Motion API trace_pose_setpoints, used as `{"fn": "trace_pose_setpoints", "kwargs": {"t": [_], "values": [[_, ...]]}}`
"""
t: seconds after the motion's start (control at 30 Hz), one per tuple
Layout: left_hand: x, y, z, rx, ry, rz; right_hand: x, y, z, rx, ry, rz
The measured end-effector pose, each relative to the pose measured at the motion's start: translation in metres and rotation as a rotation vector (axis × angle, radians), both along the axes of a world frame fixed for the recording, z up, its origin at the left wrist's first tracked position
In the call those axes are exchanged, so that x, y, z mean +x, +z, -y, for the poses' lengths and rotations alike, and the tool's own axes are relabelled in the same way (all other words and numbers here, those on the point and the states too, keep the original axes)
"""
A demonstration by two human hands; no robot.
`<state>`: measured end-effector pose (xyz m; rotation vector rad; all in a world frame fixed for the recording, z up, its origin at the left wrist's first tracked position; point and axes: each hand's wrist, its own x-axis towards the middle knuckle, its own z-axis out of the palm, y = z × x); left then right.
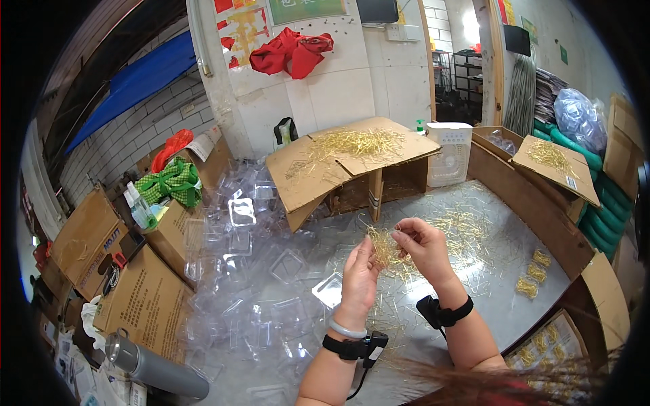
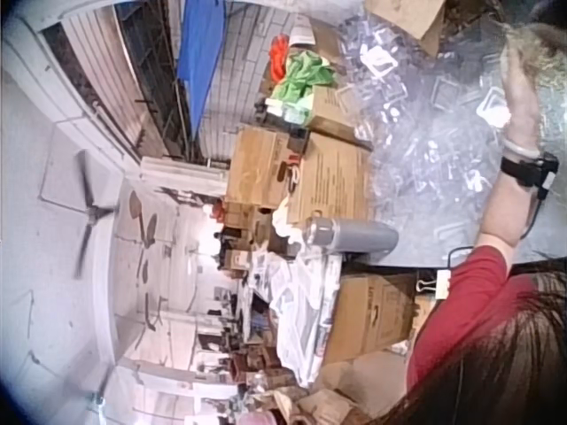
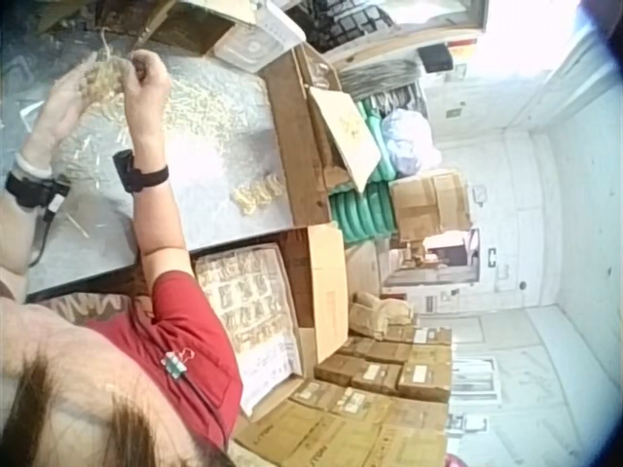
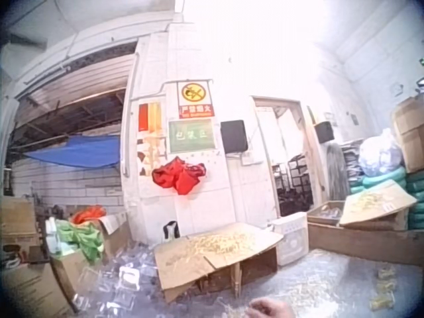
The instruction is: The person is gathering gold-colored metallic wires/springs from a table and placing them into small plastic bags.
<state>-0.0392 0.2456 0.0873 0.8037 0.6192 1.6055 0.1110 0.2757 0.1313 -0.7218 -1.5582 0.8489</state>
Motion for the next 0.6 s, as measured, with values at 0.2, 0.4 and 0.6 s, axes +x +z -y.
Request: {"fn": "trace_pose_setpoints", "kwargs": {"t": [0.2, 0.4, 0.6], "values": [[0.008, 0.022, 0.018, -0.123, -0.105, -0.093, 0.009, 0.015, 0.008, 0.427, 0.053, 0.354], [-0.001, 0.007, 0.010, -0.068, -0.072, 0.029, 0.009, 0.025, 0.020, 0.371, 0.148, 0.466], [-0.006, 0.013, 0.010, -0.130, -0.022, 0.244, 0.014, 0.018, 0.016, 0.233, 0.069, 0.493]]}}
